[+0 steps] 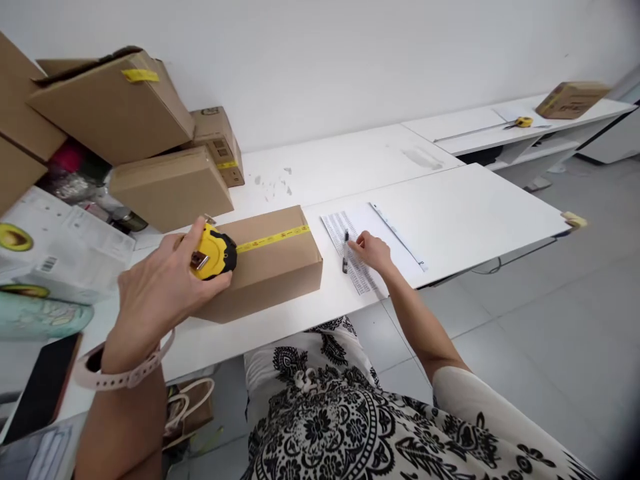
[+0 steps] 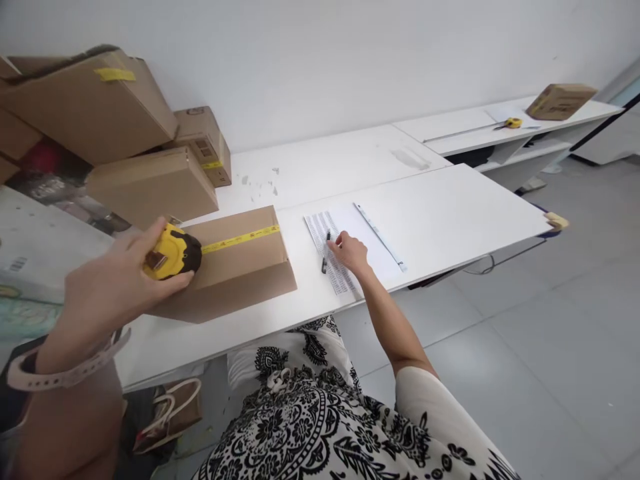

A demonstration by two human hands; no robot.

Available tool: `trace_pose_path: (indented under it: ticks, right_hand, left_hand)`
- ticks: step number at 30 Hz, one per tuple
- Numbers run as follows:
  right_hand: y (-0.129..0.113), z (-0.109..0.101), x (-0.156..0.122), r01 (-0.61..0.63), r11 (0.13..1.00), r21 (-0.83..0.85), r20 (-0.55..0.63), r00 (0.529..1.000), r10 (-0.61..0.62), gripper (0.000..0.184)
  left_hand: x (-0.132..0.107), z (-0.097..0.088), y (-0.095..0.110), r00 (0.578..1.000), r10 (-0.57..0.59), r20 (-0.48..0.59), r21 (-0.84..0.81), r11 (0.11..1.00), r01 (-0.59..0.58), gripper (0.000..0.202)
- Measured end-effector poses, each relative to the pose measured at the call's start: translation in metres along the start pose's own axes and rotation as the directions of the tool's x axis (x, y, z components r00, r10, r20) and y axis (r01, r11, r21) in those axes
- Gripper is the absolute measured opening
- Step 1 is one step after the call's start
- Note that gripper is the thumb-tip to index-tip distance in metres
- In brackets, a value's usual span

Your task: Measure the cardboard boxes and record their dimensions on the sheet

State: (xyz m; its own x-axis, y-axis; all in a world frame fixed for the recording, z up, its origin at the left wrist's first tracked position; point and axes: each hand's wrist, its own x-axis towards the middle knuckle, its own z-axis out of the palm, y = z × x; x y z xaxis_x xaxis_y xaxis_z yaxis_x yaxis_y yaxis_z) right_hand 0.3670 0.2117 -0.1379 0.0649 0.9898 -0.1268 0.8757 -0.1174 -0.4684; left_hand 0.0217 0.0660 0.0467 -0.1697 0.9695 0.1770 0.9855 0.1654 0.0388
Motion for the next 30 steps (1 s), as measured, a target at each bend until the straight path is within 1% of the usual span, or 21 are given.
trace_pose_path:
  ticks: [2, 4, 6, 8, 9, 10, 11, 12, 13, 14, 15, 16, 17, 18, 19, 20, 22, 24, 26, 28, 30]
  right_hand:
    - [-0.004, 0.010, 0.001, -0.002, 0.999, -0.053, 0.011, 1.000, 0.003, 0.032]
    - [-0.009, 0.018, 0.003, 0.024, 0.995, -0.098, 0.023, 0.999, -0.022, 0.036]
    - [-0.012, 0.023, 0.008, 0.067, 0.990, -0.121, 0.038, 0.997, -0.063, 0.031]
    - [-0.011, 0.023, 0.014, 0.114, 0.992, -0.056, 0.050, 0.992, -0.112, 0.023]
    - [-0.008, 0.021, 0.018, 0.130, 0.991, 0.045, 0.058, 0.989, -0.132, 0.022]
    - [-0.004, 0.018, 0.021, 0.138, 0.970, 0.199, 0.070, 0.986, -0.155, 0.022]
    - [0.001, 0.013, 0.023, 0.138, 0.909, 0.393, 0.085, 0.979, -0.185, 0.023]
    - [0.007, 0.007, 0.025, 0.129, 0.795, 0.592, 0.094, 0.969, -0.227, 0.024]
    - [0.013, 0.001, 0.027, 0.114, 0.643, 0.758, 0.086, 0.959, -0.271, 0.025]
    - [0.020, -0.006, 0.028, 0.103, 0.487, 0.868, 0.060, 0.949, -0.309, 0.028]
    - [0.026, -0.012, 0.029, 0.104, 0.359, 0.928, 0.023, 0.942, -0.334, 0.031]
    - [0.032, -0.017, 0.030, 0.116, 0.275, 0.954, -0.016, 0.939, -0.343, 0.034]
    - [0.037, -0.020, 0.030, 0.138, 0.236, 0.962, -0.053, 0.941, -0.333, 0.036]
    - [0.042, -0.021, 0.031, 0.165, 0.232, 0.959, -0.087, 0.946, -0.313, 0.037]
    - [0.047, -0.021, 0.031, 0.195, 0.252, 0.948, -0.119, 0.950, -0.287, 0.035]
    - [0.051, -0.018, 0.032, 0.224, 0.287, 0.931, -0.149, 0.953, -0.262, 0.033]
    - [0.060, -0.011, 0.032, 0.253, 0.355, 0.900, -0.174, 0.955, -0.241, 0.039]
    - [0.069, -0.004, 0.031, 0.218, 0.373, 0.902, -0.119, 0.955, -0.271, 0.048]
    - [0.077, 0.000, 0.031, 0.140, 0.363, 0.921, -0.016, 0.946, -0.324, 0.055]
    - [0.082, 0.002, 0.030, 0.070, 0.367, 0.928, 0.059, 0.942, -0.331, 0.055]
    - [0.085, 0.004, 0.031, 0.053, 0.384, 0.922, 0.066, 0.955, -0.289, 0.047]
  left_hand:
    - [0.009, 0.009, -0.003, 0.999, 0.035, 0.020, 0.035, 0.999, -0.035, 0.081]
    - [0.017, 0.020, -0.010, 0.997, 0.073, -0.001, -0.001, 0.997, -0.073, 0.076]
    - [0.023, 0.028, -0.018, 0.991, 0.125, -0.041, -0.052, 0.991, -0.127, 0.075]
    - [0.021, 0.033, -0.019, 0.970, 0.197, -0.140, -0.092, 0.973, -0.211, 0.079]
    - [0.017, 0.034, -0.015, 0.947, 0.235, -0.219, -0.106, 0.959, -0.263, 0.081]
    - [0.010, 0.036, -0.007, 0.904, 0.271, -0.330, -0.118, 0.939, -0.324, 0.081]
    - [0.000, 0.038, 0.005, 0.844, 0.297, -0.446, -0.127, 0.913, -0.389, 0.080]
    - [-0.011, 0.042, 0.021, 0.777, 0.311, -0.547, -0.139, 0.882, -0.451, 0.078]
    - [-0.023, 0.049, 0.040, 0.674, 0.304, -0.673, -0.159, 0.831, -0.533, 0.075]
    - [-0.035, 0.059, 0.062, 0.628, 0.340, -0.700, -0.191, 0.758, -0.624, 0.070]
    - [-0.046, 0.072, 0.085, 0.628, 0.416, -0.658, -0.254, 0.663, -0.705, 0.065]
    - [-0.055, 0.087, 0.109, 0.624, 0.501, -0.599, -0.318, 0.567, -0.760, 0.062]
    - [-0.060, 0.105, 0.132, 0.619, 0.556, -0.554, -0.361, 0.510, -0.781, 0.059]
    - [-0.063, 0.123, 0.153, 0.635, 0.609, -0.474, -0.389, 0.502, -0.772, 0.058]
    - [-0.063, 0.141, 0.173, 0.652, 0.663, -0.368, -0.394, 0.524, -0.755, 0.060]
    - [-0.061, 0.158, 0.190, 0.664, 0.704, -0.250, -0.377, 0.561, -0.737, 0.066]
    - [-0.051, 0.187, 0.218, 0.661, 0.747, -0.070, -0.324, 0.609, -0.724, 0.080]
    - [-0.038, 0.208, 0.238, 0.650, 0.759, 0.048, -0.273, 0.636, -0.722, 0.090]
    - [-0.028, 0.224, 0.250, 0.649, 0.752, 0.114, -0.239, 0.655, -0.717, 0.092]
    - [-0.023, 0.236, 0.255, 0.655, 0.745, 0.127, -0.218, 0.665, -0.714, 0.091]
    - [-0.022, 0.244, 0.256, 0.658, 0.747, 0.096, -0.200, 0.662, -0.722, 0.091]
